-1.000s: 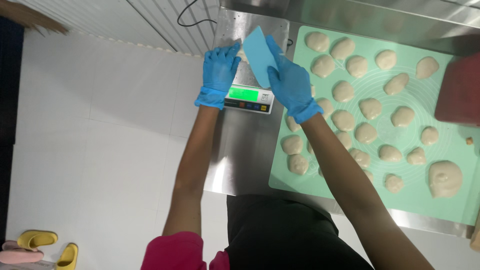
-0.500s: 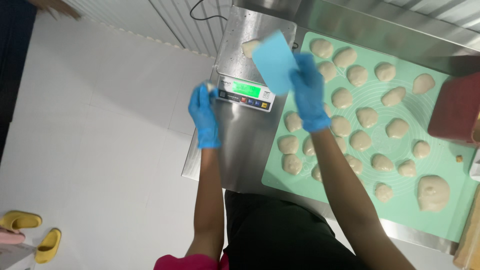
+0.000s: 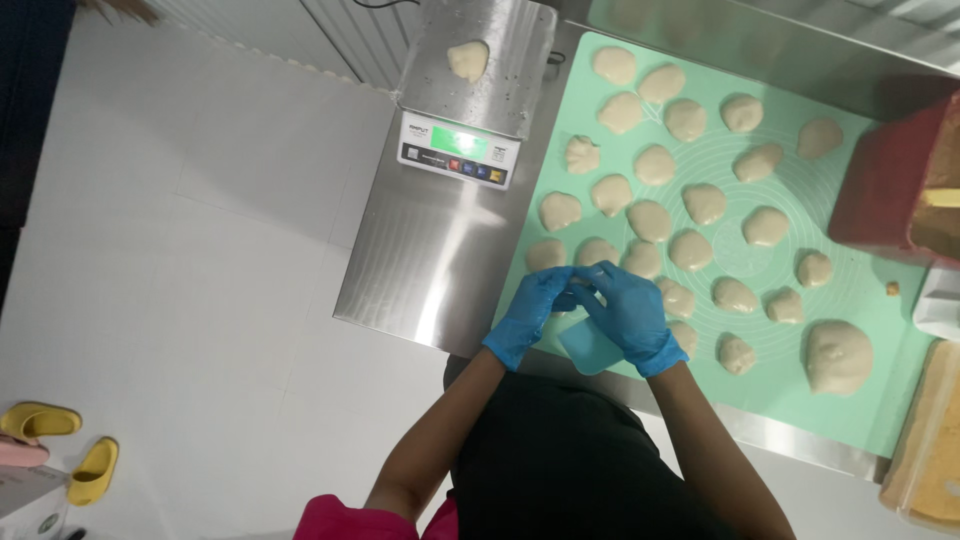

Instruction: The person portions dough into uniform pieces using a digital scale and a blue plastic scraper. They weigh each piece, trim excess dough to reach a target weight, and place the finished portions onto a green silicone mat. The person also handles a container of filling and a tray of breadcrumbs during the process.

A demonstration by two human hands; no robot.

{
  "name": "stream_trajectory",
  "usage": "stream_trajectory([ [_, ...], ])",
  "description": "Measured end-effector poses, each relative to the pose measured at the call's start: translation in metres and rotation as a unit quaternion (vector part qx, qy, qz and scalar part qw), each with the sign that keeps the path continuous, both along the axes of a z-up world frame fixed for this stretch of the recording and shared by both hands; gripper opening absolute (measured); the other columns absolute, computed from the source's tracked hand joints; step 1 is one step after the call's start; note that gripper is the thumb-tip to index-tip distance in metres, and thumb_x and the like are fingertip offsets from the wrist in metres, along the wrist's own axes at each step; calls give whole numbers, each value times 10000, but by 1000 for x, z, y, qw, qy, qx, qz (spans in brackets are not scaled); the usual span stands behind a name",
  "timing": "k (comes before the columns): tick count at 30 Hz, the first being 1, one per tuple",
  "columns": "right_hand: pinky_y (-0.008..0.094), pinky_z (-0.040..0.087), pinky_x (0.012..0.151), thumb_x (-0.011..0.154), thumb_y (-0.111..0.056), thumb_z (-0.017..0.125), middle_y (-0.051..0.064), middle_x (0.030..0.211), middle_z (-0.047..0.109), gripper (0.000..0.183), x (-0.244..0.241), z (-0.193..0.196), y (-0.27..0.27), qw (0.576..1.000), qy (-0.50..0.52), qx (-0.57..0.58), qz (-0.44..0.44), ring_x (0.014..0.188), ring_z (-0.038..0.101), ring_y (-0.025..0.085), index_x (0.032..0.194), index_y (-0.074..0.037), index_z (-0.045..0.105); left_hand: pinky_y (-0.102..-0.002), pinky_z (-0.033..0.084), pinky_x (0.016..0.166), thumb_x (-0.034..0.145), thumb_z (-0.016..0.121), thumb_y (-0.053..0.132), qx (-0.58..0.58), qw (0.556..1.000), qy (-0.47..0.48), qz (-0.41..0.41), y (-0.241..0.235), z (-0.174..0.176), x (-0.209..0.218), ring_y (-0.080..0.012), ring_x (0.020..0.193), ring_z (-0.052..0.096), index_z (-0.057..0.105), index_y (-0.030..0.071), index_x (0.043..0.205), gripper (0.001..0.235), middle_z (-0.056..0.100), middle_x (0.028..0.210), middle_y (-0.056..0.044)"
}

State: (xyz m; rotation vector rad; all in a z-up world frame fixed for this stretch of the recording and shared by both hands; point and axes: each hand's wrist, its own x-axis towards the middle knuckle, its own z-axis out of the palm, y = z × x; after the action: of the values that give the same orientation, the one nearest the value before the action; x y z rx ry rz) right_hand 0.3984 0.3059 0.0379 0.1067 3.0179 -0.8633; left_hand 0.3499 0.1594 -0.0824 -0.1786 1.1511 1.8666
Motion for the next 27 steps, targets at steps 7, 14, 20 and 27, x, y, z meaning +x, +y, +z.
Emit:
stream_trajectory([
  [7, 383, 537, 641, 874, -239, 723, 32, 931, 688, 338, 15, 7, 8, 999, 16, -16, 32, 784, 694, 249, 1195, -139, 689, -299, 585, 910, 998, 679, 173, 33, 998, 46, -33, -2, -4, 2, -178, 994, 733, 719, -16, 1206, 283, 760, 1078, -107],
  [14, 380, 550, 668, 880, -256, 725, 35, 999, 707, 367, 19, 9, 10, 999, 29, 0, 37, 829, 708, 251, 1222, -146, 651, -313, 557, 950, 1027, 655, 205, 22, 987, 83, -135, -11, 3, -16, -202, 1050, 724, 719, -12, 1228, 302, 767, 1113, -129],
  [20, 371, 560, 687, 846, -331, 732, 39, 1062, 716, 479, 13, 13, 0, 998, -47, -23, -45, 794, 711, 241, 1287, -167, 643, -390, 579, 976, 1068, 548, 247, 172, 975, -114, -87, -18, -12, -25, -266, 1117, 705, 630, 11, 1251, 309, 711, 1213, -148],
  [27, 364, 546, 749, 922, -378, 744, 34, 977, 750, 326, -13, 12, 31, 969, -140, -70, -192, 827, 714, 226, 1156, -150, 733, -411, 521, 1064, 996, 504, 94, 116, 993, 12, 29, -18, -33, -83, -285, 1261, 617, 537, 3, 1404, 419, 602, 1377, -127],
])
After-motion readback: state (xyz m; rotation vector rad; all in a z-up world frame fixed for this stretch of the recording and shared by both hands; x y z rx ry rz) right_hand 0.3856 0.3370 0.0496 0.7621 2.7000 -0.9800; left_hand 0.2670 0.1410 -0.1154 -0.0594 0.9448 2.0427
